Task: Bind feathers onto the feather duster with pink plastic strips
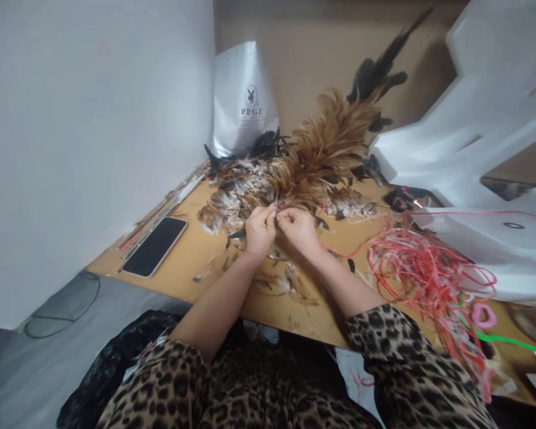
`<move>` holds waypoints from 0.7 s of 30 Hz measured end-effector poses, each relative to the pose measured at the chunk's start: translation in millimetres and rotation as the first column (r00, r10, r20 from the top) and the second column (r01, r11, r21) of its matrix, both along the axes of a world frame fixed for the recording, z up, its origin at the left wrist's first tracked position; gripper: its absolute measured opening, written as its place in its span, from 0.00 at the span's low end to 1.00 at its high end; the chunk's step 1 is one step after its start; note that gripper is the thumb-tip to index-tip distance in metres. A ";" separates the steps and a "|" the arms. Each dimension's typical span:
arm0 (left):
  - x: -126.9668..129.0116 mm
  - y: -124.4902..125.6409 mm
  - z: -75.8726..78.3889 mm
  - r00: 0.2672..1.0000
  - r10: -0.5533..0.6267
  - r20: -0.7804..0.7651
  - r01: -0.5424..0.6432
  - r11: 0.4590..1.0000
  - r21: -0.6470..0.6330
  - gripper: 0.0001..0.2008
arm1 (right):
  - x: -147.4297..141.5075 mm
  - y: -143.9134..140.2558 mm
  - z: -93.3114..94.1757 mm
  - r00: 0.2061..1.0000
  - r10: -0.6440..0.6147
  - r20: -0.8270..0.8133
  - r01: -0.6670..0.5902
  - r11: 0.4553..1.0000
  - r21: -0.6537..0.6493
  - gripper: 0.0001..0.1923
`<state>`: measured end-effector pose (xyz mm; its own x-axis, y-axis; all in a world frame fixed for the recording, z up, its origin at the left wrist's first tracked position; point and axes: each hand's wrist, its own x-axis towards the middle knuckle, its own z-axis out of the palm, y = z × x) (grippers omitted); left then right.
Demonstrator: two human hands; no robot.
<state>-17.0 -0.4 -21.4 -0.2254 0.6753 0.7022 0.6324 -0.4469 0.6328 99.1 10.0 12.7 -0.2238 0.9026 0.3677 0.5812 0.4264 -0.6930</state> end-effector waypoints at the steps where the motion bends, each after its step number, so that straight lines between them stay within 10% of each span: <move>1: -0.9 -0.9 0.4 0.999 0.001 -0.052 -0.002 1.000 -0.013 0.14 | 3.0 -0.3 8.2 0.994 0.011 0.113 -0.013 1.000 0.019 0.13; 8: 3.0 -10.2 4.6 0.926 -0.084 -0.367 0.049 0.993 -0.104 0.17 | 27.1 10.1 97.1 0.576 0.093 0.812 -0.360 0.921 0.149 0.12; 15: 13.3 -19.6 4.5 0.888 -0.228 -0.400 0.239 0.971 -0.023 0.19 | 25.0 53.7 110.8 0.800 0.141 0.583 -0.263 0.956 0.130 0.09; 21: 11.9 -12.5 -0.5 0.915 -0.277 -0.293 0.287 0.958 -0.009 0.14 | 33.9 70.8 132.5 0.759 0.092 0.645 -0.197 0.976 0.092 0.10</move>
